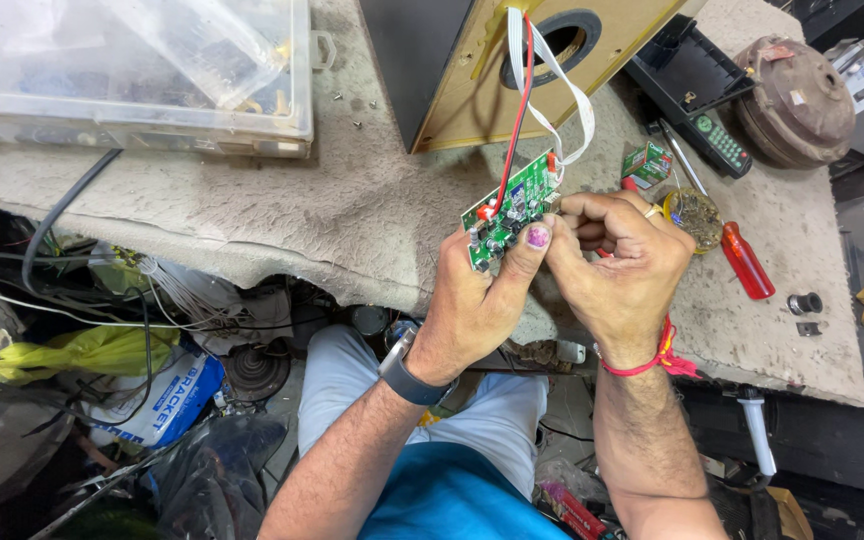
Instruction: The person solders a small USB connector onto a green circuit board using a soldering iron and solder wire. They use pliers to hold the connector and repeatedly apply heat and solder to the board's contact points.
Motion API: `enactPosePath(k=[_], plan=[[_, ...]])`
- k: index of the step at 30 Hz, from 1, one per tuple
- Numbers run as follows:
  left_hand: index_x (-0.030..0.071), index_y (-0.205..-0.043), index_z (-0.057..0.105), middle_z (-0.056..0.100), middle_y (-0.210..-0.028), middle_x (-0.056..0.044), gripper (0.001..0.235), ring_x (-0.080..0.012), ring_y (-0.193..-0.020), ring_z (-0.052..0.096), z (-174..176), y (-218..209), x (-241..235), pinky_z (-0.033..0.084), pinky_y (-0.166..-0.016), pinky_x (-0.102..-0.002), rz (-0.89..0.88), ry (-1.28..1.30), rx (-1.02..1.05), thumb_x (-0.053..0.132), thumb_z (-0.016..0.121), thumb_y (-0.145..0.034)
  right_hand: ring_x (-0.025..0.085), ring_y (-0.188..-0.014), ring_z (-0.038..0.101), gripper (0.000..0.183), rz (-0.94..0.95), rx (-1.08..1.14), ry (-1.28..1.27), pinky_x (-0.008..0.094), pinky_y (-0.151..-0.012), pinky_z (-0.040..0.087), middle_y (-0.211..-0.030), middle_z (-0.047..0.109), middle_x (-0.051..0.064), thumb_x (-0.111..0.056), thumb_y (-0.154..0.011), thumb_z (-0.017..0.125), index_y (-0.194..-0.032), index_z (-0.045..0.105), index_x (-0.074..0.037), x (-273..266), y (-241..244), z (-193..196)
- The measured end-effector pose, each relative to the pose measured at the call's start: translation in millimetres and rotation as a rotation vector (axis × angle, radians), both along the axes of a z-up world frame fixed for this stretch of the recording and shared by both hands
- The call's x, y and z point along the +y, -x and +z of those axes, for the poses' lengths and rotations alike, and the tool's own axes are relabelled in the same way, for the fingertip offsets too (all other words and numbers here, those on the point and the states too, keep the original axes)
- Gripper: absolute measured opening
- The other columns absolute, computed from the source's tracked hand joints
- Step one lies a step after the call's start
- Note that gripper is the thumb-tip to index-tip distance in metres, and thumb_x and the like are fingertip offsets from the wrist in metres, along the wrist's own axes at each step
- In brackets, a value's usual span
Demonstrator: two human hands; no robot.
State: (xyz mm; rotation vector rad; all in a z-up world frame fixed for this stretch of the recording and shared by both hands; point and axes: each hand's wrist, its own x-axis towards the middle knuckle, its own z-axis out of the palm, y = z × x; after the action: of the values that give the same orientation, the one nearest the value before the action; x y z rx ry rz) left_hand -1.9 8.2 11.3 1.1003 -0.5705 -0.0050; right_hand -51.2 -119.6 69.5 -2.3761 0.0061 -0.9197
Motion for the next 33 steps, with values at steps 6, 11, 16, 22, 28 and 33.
enactPosePath(k=[6, 11, 16, 22, 28, 33], plan=[[0.0, -0.106, 0.076, 0.075, -0.09, 0.001, 0.023, -0.004, -0.083, 0.065, 6, -1, -12, 0.056, -0.073, -0.026, -0.036, 0.127, 0.271, 0.021, 0.077, -0.097, 0.012, -0.075, 0.071, 0.012, -0.041, 0.048, 0.154, 0.023, -0.069, 0.056, -0.089, 0.07, 0.008, 0.003, -0.09, 0.08, -0.1, 0.073, 0.004, 7, 3, 14], [0.0, -0.099, 0.076, 0.075, -0.085, 0.003, 0.013, -0.0015, -0.078, 0.065, 7, -3, -19, 0.056, -0.069, -0.023, 0.058, 0.125, 0.302, 0.013, 0.075, -0.093, 0.015, -0.086, 0.074, 0.023, -0.012, -0.062, 0.14, 0.024, -0.074, 0.061, -0.101, 0.07, 0.011, 0.003, -0.092, 0.082, -0.111, 0.069, 0.003, 16, 5, 8], [0.0, -0.097, 0.076, 0.073, -0.082, 0.002, 0.011, -0.0025, -0.075, 0.064, 5, -2, -17, 0.054, -0.066, -0.023, 0.062, 0.103, 0.287, 0.011, 0.076, -0.094, 0.025, -0.096, 0.075, 0.03, 0.022, -0.213, 0.369, 0.032, -0.081, 0.059, -0.108, 0.073, 0.015, 0.006, -0.088, 0.086, -0.114, 0.07, 0.001, 9, 6, -1], [0.001, -0.107, 0.075, 0.077, -0.095, -0.002, 0.019, -0.0053, -0.085, 0.069, 4, -3, -14, 0.057, -0.076, -0.025, -0.015, 0.127, 0.238, 0.016, 0.075, -0.096, 0.026, -0.097, 0.076, 0.023, 0.058, -0.231, 0.309, 0.031, -0.083, 0.06, -0.108, 0.073, 0.015, 0.009, -0.092, 0.083, -0.111, 0.072, 0.002, 1, 4, -9], [0.002, -0.116, 0.069, 0.066, -0.091, -0.002, 0.032, -0.01, -0.083, 0.058, -2, -4, 0, 0.05, -0.077, -0.029, -0.136, 0.103, 0.164, 0.031, 0.058, -0.109, 0.024, -0.097, 0.076, 0.019, 0.066, -0.233, 0.211, 0.03, -0.086, 0.06, -0.108, 0.074, 0.016, 0.009, -0.096, 0.081, -0.11, 0.072, 0.002, -1, 2, -16], [0.001, -0.121, 0.066, 0.062, -0.098, -0.005, 0.035, -0.0133, -0.089, 0.056, 2, -6, 1, 0.049, -0.081, -0.03, -0.085, 0.08, 0.046, 0.032, 0.053, -0.113, 0.023, -0.099, 0.075, 0.019, 0.049, -0.24, 0.162, 0.029, -0.088, 0.06, -0.11, 0.074, 0.016, 0.009, -0.097, 0.08, -0.112, 0.073, 0.002, -3, -1, -20]])
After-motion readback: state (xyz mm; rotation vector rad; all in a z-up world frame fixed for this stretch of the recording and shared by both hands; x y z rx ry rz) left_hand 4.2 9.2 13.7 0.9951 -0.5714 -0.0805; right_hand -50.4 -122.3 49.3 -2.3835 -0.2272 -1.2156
